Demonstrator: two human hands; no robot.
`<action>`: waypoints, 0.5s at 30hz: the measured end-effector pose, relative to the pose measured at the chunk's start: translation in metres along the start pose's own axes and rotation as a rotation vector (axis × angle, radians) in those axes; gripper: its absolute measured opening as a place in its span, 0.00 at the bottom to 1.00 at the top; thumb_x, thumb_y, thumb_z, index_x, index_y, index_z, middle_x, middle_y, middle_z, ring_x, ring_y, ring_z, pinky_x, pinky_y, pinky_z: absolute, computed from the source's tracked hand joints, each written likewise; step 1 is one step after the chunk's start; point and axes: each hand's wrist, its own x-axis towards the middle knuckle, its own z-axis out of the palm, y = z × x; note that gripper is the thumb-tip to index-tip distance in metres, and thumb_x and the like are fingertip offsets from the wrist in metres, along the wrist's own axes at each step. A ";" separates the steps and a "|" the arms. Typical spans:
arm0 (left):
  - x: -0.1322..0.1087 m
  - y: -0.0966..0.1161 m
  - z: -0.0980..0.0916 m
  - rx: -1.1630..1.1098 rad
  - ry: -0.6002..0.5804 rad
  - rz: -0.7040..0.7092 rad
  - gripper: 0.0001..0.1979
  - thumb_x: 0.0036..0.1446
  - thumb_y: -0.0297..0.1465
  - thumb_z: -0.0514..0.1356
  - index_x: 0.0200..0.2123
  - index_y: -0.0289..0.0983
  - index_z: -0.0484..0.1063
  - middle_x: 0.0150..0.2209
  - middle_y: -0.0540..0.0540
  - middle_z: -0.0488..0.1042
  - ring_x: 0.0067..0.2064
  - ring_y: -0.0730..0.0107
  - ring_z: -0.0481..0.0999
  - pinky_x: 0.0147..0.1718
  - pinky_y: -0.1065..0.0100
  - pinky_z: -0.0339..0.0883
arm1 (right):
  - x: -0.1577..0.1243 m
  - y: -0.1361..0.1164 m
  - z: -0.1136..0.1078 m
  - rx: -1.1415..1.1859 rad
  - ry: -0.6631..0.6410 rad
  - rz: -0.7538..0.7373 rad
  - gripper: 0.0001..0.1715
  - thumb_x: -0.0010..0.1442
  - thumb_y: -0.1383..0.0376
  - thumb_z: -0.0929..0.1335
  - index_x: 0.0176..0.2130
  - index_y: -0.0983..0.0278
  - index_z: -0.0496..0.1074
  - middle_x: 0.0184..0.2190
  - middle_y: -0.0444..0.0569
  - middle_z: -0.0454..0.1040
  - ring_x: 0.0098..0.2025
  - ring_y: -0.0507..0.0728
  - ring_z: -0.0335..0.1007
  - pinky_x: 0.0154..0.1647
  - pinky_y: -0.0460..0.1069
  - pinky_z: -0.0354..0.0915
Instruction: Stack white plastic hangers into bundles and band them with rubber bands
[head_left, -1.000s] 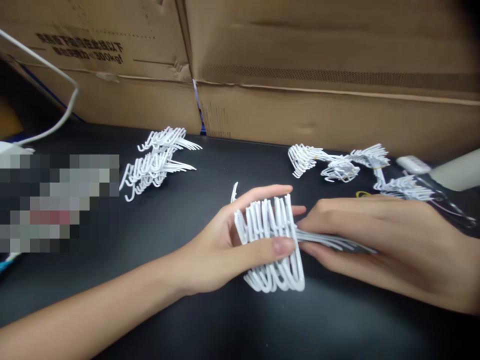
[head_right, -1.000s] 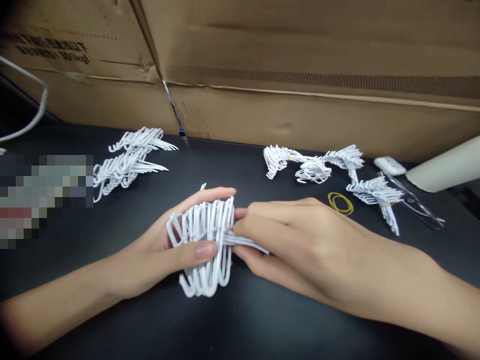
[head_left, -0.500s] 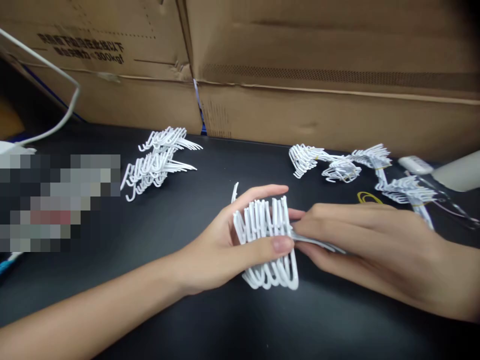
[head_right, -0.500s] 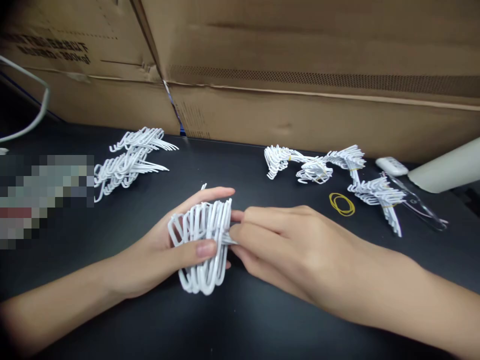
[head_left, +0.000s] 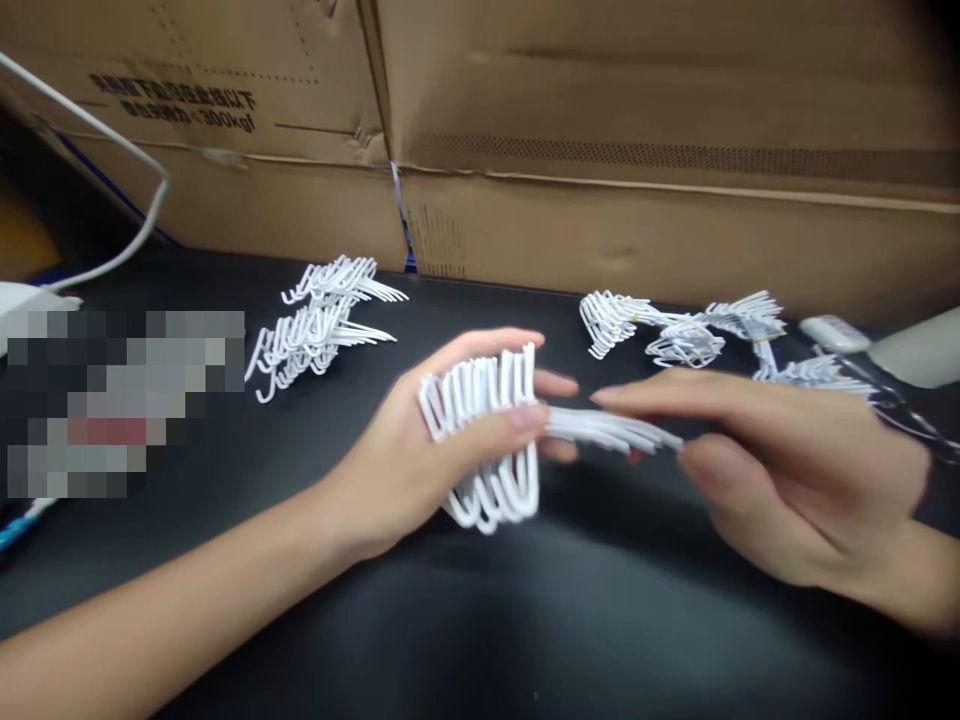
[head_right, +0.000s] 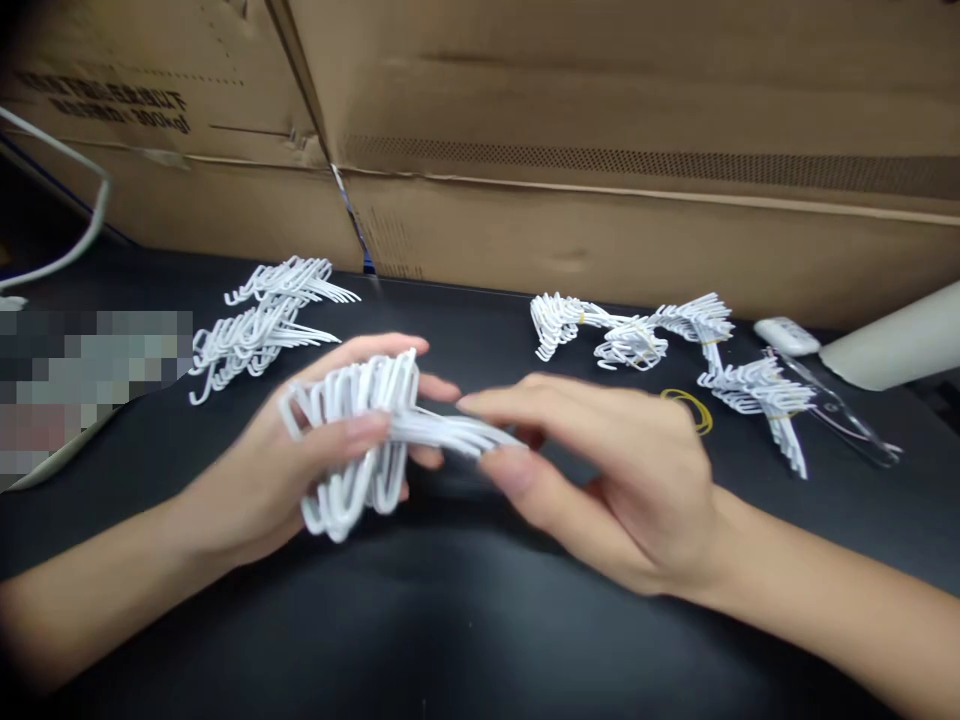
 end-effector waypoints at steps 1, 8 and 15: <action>0.002 0.005 -0.001 -0.023 0.052 0.037 0.23 0.52 0.31 0.64 0.52 0.42 0.66 0.46 0.46 0.77 0.36 0.63 0.81 0.28 0.72 0.74 | 0.000 0.003 0.002 -0.005 0.080 0.039 0.09 0.64 0.68 0.62 0.43 0.63 0.70 0.30 0.47 0.76 0.29 0.51 0.73 0.29 0.45 0.67; 0.011 0.015 -0.011 -0.127 0.202 0.076 0.23 0.57 0.30 0.60 0.56 0.40 0.62 0.45 0.52 0.78 0.40 0.67 0.80 0.27 0.79 0.72 | -0.005 0.025 0.041 -0.256 -0.360 -0.116 0.19 0.64 0.65 0.63 0.53 0.69 0.68 0.54 0.61 0.69 0.53 0.61 0.68 0.49 0.56 0.69; 0.011 0.004 -0.012 -0.177 0.132 0.042 0.27 0.55 0.31 0.63 0.58 0.47 0.61 0.48 0.49 0.77 0.39 0.68 0.80 0.28 0.76 0.74 | -0.006 0.033 0.040 -0.518 -0.445 -0.296 0.16 0.66 0.67 0.61 0.47 0.71 0.73 0.52 0.56 0.73 0.55 0.63 0.67 0.51 0.57 0.66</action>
